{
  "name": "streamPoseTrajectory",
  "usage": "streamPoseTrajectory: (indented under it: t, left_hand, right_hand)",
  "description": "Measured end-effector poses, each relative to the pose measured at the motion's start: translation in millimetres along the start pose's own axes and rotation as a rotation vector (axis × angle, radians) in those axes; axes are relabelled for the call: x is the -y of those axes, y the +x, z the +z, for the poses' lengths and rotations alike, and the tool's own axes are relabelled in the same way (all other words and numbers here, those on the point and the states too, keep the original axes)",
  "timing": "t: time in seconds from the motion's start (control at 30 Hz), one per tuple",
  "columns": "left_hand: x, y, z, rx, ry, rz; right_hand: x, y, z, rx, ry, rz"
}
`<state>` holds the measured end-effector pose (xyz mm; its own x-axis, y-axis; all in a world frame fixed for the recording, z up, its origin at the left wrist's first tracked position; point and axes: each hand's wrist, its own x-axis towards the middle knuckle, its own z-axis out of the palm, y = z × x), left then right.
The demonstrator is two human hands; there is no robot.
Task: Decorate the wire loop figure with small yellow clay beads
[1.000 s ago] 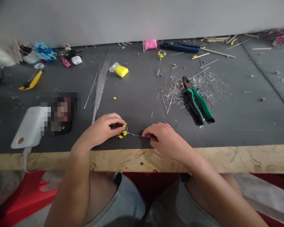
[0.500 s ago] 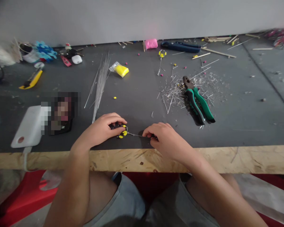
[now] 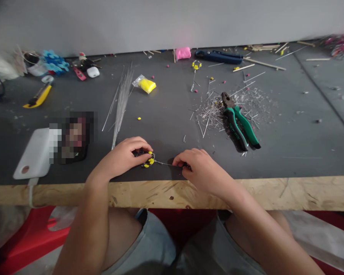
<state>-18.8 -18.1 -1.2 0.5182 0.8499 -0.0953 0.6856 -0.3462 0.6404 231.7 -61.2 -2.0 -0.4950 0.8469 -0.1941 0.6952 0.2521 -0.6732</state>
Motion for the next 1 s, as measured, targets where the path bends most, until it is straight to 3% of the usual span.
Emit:
streamPoseTrajectory:
  t: [0.43, 0.6, 0.7, 0.83, 1.0]
  left_hand:
    - [-0.7, 0.3, 0.5, 0.001, 0.015, 0.008]
    - [-0.4, -3.8, -3.4, -0.032, -0.123, -0.093]
    - [1.5, -10.4, -10.0, -0.154, -0.201, -0.183]
    - [6.3, -21.0, -19.0, -0.403, -0.255, -0.301]
    - [11.7, -30.7, -19.8, -0.640, -0.360, -0.326]
  right_hand:
    - [-0.8, 1.6, 0.7, 0.011, -0.009, 0.008]
    - [-2.8, 0.9, 2.6, -0.012, -0.030, 0.011]
    - [-0.7, 1.7, 4.3, -0.020, -0.035, 0.038]
    - [5.9, 7.1, 9.4, -0.060, -0.013, 0.084]
    - [18.0, 16.7, 21.7, -0.127, -0.064, 0.073]
